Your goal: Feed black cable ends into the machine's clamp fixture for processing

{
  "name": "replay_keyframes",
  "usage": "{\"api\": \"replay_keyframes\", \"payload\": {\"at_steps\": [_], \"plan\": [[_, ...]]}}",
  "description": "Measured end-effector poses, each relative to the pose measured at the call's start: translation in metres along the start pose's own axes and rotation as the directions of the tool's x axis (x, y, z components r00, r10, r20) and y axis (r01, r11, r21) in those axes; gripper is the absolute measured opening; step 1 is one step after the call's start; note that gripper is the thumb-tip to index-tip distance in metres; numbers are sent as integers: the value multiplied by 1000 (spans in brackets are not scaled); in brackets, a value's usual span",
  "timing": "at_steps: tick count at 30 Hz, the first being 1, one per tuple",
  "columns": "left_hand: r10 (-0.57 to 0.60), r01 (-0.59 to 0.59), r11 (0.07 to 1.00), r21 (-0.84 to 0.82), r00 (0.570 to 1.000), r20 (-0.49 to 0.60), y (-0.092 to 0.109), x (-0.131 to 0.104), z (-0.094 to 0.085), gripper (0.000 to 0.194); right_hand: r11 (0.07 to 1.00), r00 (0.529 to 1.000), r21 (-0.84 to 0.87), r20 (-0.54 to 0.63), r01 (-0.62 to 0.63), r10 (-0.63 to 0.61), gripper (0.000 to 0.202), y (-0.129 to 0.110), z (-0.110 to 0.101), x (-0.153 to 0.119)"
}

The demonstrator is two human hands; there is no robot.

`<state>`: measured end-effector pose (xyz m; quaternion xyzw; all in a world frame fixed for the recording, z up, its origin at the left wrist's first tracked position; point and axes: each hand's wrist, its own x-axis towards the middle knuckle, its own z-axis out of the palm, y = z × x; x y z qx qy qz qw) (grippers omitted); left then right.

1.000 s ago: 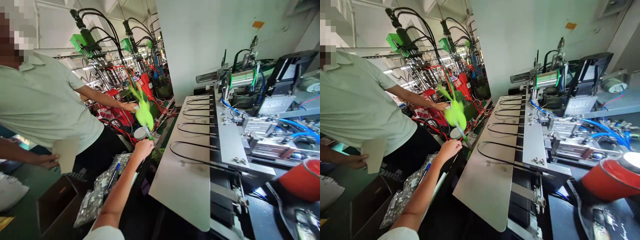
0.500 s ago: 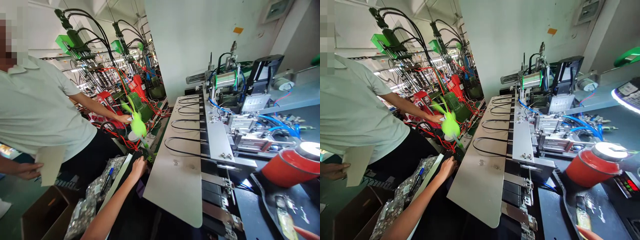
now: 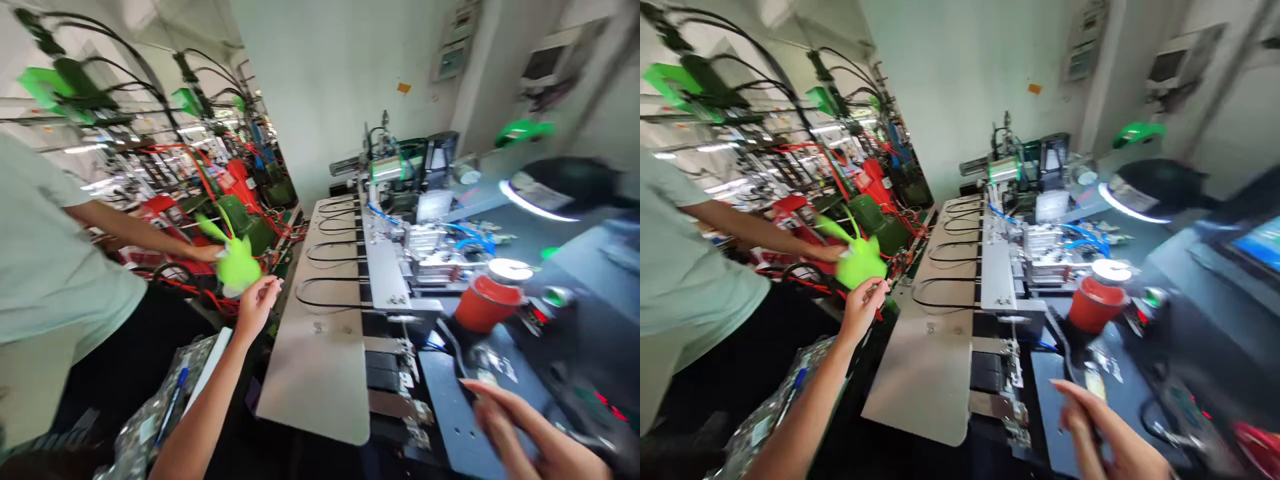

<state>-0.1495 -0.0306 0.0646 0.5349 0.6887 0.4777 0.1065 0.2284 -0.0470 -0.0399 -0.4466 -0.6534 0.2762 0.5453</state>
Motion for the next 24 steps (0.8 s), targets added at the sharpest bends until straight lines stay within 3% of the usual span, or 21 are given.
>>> {"api": "replay_keyframes", "payload": {"at_steps": [1, 2, 4, 6, 9, 12, 16, 18, 20, 22, 23, 24], "plan": [[71, -70, 997, -13, 987, 144, 19, -6, 18, 37, 1000, 1000, 23, 20, 19, -19, 19, -7, 1, 1], [139, -140, 990, -18, 944, 300, 37, -14, 35, 31, 998, 999, 67, 48, 1, -4, 19, -15, 4, 3], [245, -260, 964, -53, 798, 551, 67, -30, 62, 23, 984, 994, 159, 89, -83, 69, 20, -28, 12, 8], [309, -325, 939, -110, 663, 682, 83, -44, 82, 19, 956, 986, 248, 100, -155, 134, 20, -35, 22, 12], [364, -373, 912, -169, 552, 750, 86, -55, 101, 17, 908, 977, 362, 57, -213, 206, 20, -35, 34, 14], [372, -381, 907, -180, 522, 767, 82, -59, 114, 16, 895, 972, 388, 11, -219, 234, 22, -32, 39, 11], [346, -332, 927, -174, 578, 739, 87, -63, 124, 19, 951, 984, 266, -31, -160, 174, 24, -31, 38, 9], [364, -361, 917, -173, 572, 735, 92, -62, 127, 25, 980, 993, 162, 5, -119, 120, 25, -32, 32, 11], [380, -415, 893, -173, 492, 783, 95, -59, 127, 27, 991, 984, 87, 151, -107, 93, 25, -32, 24, 15], [384, -456, 870, -189, 385, 839, 95, -55, 126, 28, 990, 938, 66, 332, -127, 98, 26, -31, 16, 18], [388, -457, 866, -203, 357, 850, 94, -54, 126, 28, 987, 919, 72, 380, -141, 103, 27, -30, 15, 18], [391, -441, 871, -215, 360, 847, 92, -55, 126, 29, 985, 918, 82, 381, -150, 108, 27, -29, 15, 18]]}}
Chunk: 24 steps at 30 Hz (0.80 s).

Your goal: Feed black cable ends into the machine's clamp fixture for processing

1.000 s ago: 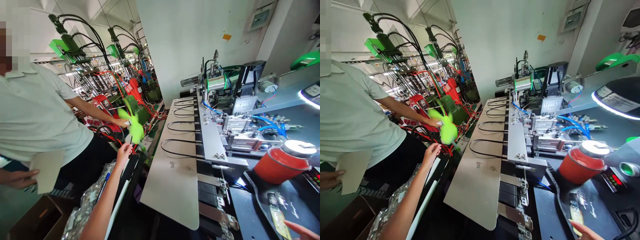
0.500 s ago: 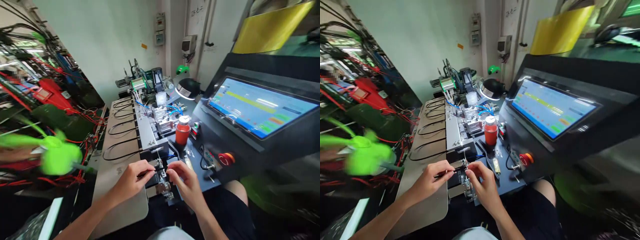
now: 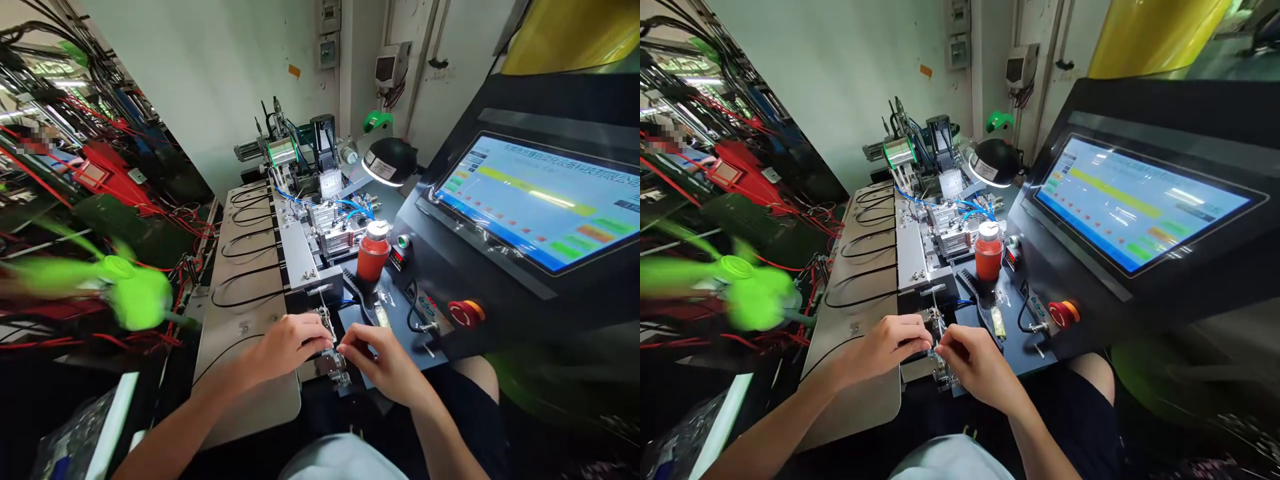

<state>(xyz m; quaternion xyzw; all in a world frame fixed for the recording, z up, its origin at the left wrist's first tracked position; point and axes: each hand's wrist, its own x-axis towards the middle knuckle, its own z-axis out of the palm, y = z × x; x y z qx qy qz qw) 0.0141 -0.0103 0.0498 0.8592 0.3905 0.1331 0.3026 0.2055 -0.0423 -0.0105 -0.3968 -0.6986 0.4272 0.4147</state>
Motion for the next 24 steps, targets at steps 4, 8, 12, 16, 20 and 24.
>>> {"api": "replay_keyframes", "payload": {"at_steps": [4, 8, 12, 16, 20, 24], "plan": [[-108, 74, 981, -177, 975, -193, -4, -1, 17, 30, 995, 935, -12, -342, 99, -97, 24, 9, 21, 2], [-215, 129, 946, -296, 936, -278, -2, -2, 35, 33, 967, 766, -165, -591, 193, -254, 17, 16, 49, 6], [-246, 160, 946, -282, 921, -303, 0, -1, 36, 32, 964, 743, -226, -620, 138, -252, 19, 19, 55, 10], [-261, 235, 965, -120, 909, -325, -10, 4, 29, 27, 991, 856, -116, -503, 64, -115, 22, 25, 42, 11], [-324, 342, 940, 4, 894, -309, -27, 9, 26, 26, 996, 853, -92, -521, -10, -40, 23, 39, 29, 8], [-351, 373, 927, 26, 893, -283, -34, 10, 29, 26, 994, 845, -105, -534, -37, -25, 24, 47, 27, 6]]}}
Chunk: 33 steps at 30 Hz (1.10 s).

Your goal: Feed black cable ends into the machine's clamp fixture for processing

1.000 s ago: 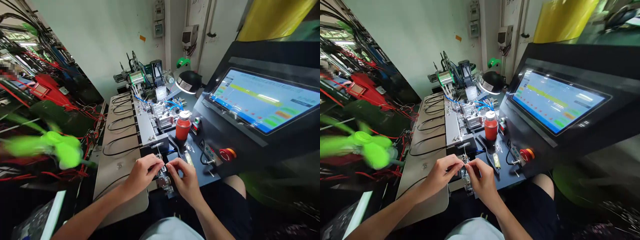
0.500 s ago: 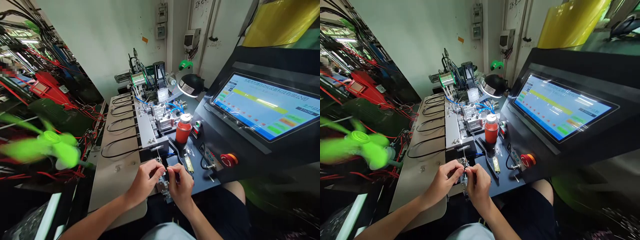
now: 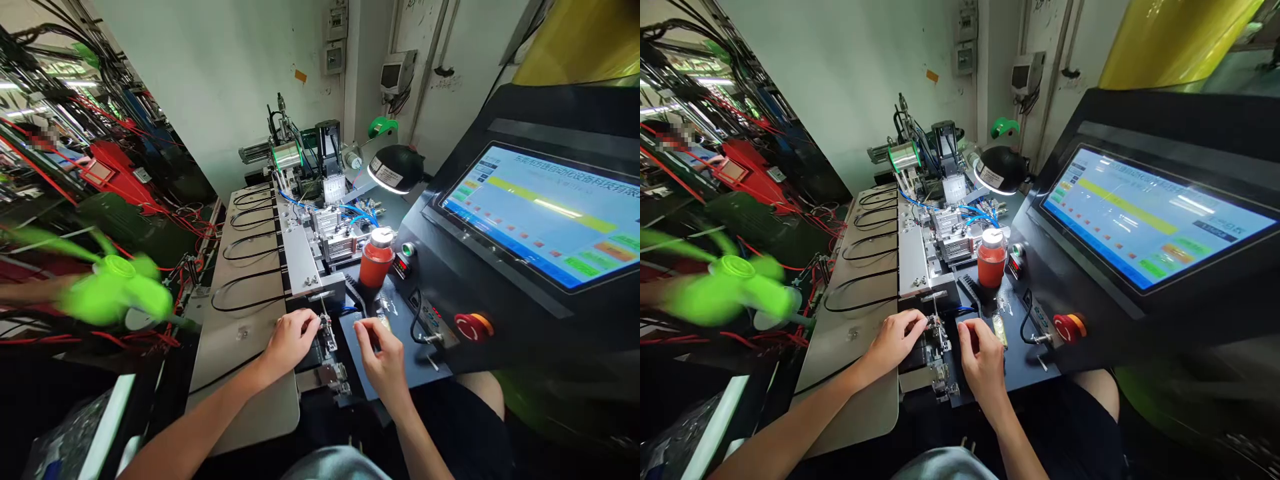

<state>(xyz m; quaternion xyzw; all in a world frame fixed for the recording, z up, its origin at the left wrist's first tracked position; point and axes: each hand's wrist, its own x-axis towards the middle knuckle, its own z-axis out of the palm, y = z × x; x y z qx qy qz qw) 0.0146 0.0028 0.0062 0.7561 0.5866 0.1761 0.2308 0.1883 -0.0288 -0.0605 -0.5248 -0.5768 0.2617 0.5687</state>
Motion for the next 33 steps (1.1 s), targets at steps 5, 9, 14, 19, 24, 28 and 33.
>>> {"api": "replay_keyframes", "payload": {"at_steps": [5, 9, 14, 19, 24, 28, 33], "plan": [[2, -2, 999, 53, 1000, -7, 0, 1, 4, 25, 1000, 1000, 5, 11, 1, -1, 23, 1, 2, 0], [3, -2, 997, 81, 1000, -4, -2, 3, 5, 24, 1000, 1000, 11, 21, -14, 14, 23, 3, 2, -1], [-13, 12, 996, 89, 1000, 2, 0, 5, 4, 22, 998, 993, 55, 111, -43, 36, 26, 7, 4, 3], [-21, 18, 993, 117, 1000, 21, 1, 8, 4, 22, 986, 960, 120, 266, -119, 84, 31, 12, 19, 17], [9, -10, 988, 154, 1000, 11, 1, 10, 6, 21, 968, 940, 211, 335, -138, 60, 33, 14, 39, 27], [84, -73, 970, 232, 996, -38, -2, 7, 8, 19, 959, 941, 254, 337, -127, 35, 31, 15, 44, 26], [333, -281, 911, 303, 933, -137, -15, -3, 7, 16, 946, 946, 296, 322, -133, 33, 30, 19, 46, 22]]}}
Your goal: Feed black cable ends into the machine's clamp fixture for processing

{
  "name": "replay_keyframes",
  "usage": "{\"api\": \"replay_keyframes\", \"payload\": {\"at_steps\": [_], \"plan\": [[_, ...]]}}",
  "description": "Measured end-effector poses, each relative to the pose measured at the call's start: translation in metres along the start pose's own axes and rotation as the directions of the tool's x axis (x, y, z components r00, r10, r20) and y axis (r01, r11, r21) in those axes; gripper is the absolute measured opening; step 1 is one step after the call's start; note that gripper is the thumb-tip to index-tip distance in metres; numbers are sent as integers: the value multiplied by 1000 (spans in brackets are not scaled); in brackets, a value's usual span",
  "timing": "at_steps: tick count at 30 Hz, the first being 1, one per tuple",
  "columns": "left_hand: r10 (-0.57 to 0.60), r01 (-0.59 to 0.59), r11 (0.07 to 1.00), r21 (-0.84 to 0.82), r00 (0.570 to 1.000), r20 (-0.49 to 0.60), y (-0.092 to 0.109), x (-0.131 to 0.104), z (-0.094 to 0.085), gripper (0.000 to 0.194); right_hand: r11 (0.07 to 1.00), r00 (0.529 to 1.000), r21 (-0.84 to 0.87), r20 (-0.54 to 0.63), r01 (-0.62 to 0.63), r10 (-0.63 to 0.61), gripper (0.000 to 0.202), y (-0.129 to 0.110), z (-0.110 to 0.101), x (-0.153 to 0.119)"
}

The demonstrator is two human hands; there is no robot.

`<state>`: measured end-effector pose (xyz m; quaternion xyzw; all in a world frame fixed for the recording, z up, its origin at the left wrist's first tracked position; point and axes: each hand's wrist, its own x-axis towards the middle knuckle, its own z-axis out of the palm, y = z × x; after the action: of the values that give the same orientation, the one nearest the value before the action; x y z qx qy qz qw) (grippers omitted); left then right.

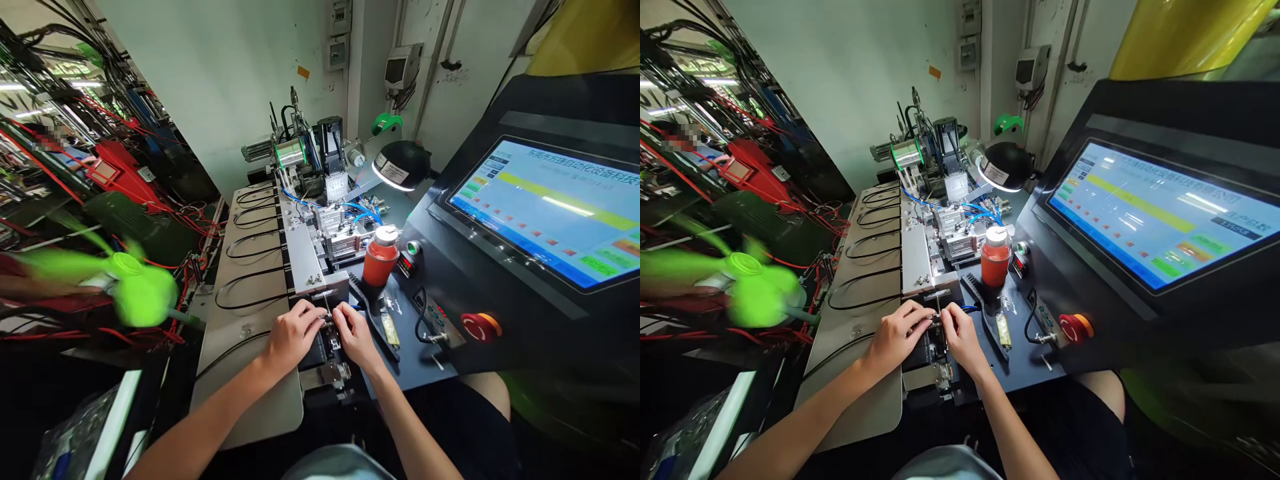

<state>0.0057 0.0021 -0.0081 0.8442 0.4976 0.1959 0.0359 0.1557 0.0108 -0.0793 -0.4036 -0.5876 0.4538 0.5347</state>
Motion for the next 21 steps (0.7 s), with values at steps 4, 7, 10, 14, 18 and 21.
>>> {"api": "replay_keyframes", "payload": {"at_steps": [4, 7, 10, 14, 18, 21], "plan": [[230, -221, 964, 145, 972, -44, -3, -7, 1, 29, 1000, 1000, 25, -13, -3, 4, 30, 3, 1, 0], [289, -267, 920, 286, 956, -39, 1, -5, 2, 28, 999, 1000, 32, -20, -6, 7, 31, 3, 3, 0], [347, -330, 861, 388, 938, 28, 6, 0, 0, 24, 1000, 1000, 25, -26, -12, 12, 32, 3, 4, 0], [291, -319, 877, 358, 948, 133, 6, 0, -4, 25, 1000, 999, -16, -45, -25, 25, 33, 1, -2, -1], [37, -46, 993, 105, 995, 92, 3, -5, -9, 21, 988, 994, -156, -111, 6, -24, 28, -8, -14, -6], [-92, 85, 994, 67, 991, 102, 1, -6, -11, 12, 926, 983, -345, -49, 151, -179, 22, -16, -17, -10]]}}
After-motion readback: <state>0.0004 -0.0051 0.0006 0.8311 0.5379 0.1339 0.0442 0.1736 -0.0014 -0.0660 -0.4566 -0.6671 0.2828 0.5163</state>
